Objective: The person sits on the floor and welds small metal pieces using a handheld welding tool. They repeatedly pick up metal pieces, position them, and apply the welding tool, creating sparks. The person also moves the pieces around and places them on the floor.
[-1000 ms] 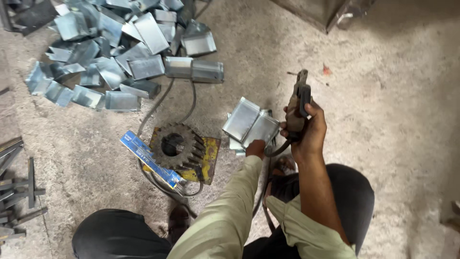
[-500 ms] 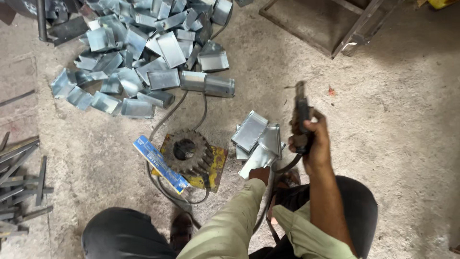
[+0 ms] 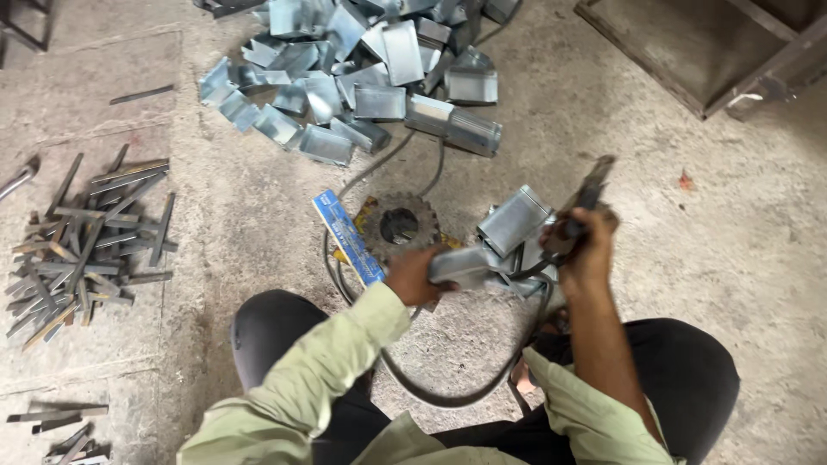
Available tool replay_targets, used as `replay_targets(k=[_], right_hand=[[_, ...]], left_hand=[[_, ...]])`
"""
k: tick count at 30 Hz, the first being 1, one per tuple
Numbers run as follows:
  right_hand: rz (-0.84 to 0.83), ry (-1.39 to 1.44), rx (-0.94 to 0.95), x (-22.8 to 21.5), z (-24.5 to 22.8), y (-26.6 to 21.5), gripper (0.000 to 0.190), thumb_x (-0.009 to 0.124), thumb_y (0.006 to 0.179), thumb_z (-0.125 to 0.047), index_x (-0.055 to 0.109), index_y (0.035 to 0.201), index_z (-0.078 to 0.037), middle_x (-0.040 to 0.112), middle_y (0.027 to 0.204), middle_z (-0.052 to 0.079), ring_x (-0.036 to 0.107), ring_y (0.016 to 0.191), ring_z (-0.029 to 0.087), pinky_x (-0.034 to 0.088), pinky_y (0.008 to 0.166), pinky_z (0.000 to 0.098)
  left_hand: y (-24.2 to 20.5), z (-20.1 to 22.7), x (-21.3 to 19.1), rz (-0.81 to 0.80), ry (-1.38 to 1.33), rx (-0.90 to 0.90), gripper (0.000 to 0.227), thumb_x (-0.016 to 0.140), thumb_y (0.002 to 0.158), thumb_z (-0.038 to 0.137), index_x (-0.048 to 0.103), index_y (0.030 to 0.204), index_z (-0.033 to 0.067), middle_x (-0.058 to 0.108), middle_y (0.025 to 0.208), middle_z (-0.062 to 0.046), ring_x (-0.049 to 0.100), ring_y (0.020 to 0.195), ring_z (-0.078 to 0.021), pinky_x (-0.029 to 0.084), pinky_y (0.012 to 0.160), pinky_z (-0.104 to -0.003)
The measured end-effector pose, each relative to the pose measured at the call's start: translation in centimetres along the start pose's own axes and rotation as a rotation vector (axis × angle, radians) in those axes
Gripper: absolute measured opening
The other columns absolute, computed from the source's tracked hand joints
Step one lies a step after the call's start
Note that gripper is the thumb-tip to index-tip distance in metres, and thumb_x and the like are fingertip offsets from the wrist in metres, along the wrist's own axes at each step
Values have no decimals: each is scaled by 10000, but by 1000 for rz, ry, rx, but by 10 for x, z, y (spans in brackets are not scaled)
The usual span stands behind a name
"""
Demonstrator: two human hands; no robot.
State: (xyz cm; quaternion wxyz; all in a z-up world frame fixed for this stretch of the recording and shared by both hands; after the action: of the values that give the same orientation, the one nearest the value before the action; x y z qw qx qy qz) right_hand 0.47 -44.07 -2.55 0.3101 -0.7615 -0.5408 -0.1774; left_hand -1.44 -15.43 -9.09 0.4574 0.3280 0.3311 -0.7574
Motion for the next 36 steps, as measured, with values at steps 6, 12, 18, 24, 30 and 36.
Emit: replay_targets(k=[6, 12, 18, 24, 30, 36], right_hand=[[-24, -419, 26, 22, 84, -6, 748, 790, 722, -86, 339, 1318, -126, 584, 928, 86, 622, 770, 235, 543, 662, 397], [-104, -992, -332, 43, 123, -16, 882, 909, 705, -188, 389, 1404, -52, 669, 1042, 154, 692, 914, 271, 571, 781, 380], [-126, -1024, -452, 70, 131, -17, 828, 917, 720, -228, 473, 1392, -38, 727, 1080, 178, 732, 965, 243, 584, 851, 359], [-141, -1047, -523, 91, 131, -19, 732, 922, 727, -226, 549, 1327, -35, 740, 1099, 162, 745, 1000, 237, 588, 878, 356], [-166, -1087, -569, 95, 129, -18, 700, 915, 746, -189, 579, 1339, -30, 732, 1150, 179, 731, 1048, 244, 583, 912, 369], [-205, -1094, -488, 95, 136, -12, 694, 892, 778, -194, 567, 1369, -30, 713, 1191, 164, 727, 1077, 239, 603, 927, 360]], left_hand=[[25, -34, -80, 144, 128, -19, 674, 827, 786, 375, 611, 1422, 324, 695, 1125, -190, 627, 1126, -421, 452, 963, -571], [56, -86, -56, 318, 293, -52, 700, 766, 819, 222, 491, 1462, 260, 533, 1417, -148, 445, 1370, -386, 227, 1088, -711], [66, -105, -28, 411, 359, 8, 732, 684, 899, 92, 434, 1577, 214, 457, 1594, -80, 357, 1509, -326, 142, 1213, -705], [44, -67, -57, 298, 228, -55, 797, 736, 808, 170, 381, 1522, 165, 353, 1610, -117, 264, 1515, -312, 76, 1175, -716], [25, -54, -129, 657, 144, 15, 624, 723, 889, 121, 500, 1472, 111, 453, 1552, -169, 371, 1470, -369, 170, 1182, -704], [-7, -63, -179, 940, -61, -10, 410, 708, 909, 58, 636, 1313, 80, 601, 1403, -173, 568, 1308, -379, 439, 1145, -500]])
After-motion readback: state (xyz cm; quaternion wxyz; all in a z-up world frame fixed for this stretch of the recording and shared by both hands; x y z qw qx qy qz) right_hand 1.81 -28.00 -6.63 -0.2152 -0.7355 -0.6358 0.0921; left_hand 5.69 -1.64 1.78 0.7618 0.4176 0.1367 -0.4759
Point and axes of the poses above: each hand's wrist, its own y-axis towards the middle knuckle, its own x-axis out of the palm, z = x × y, the point moved 7 cm from there along y, towards the middle knuckle
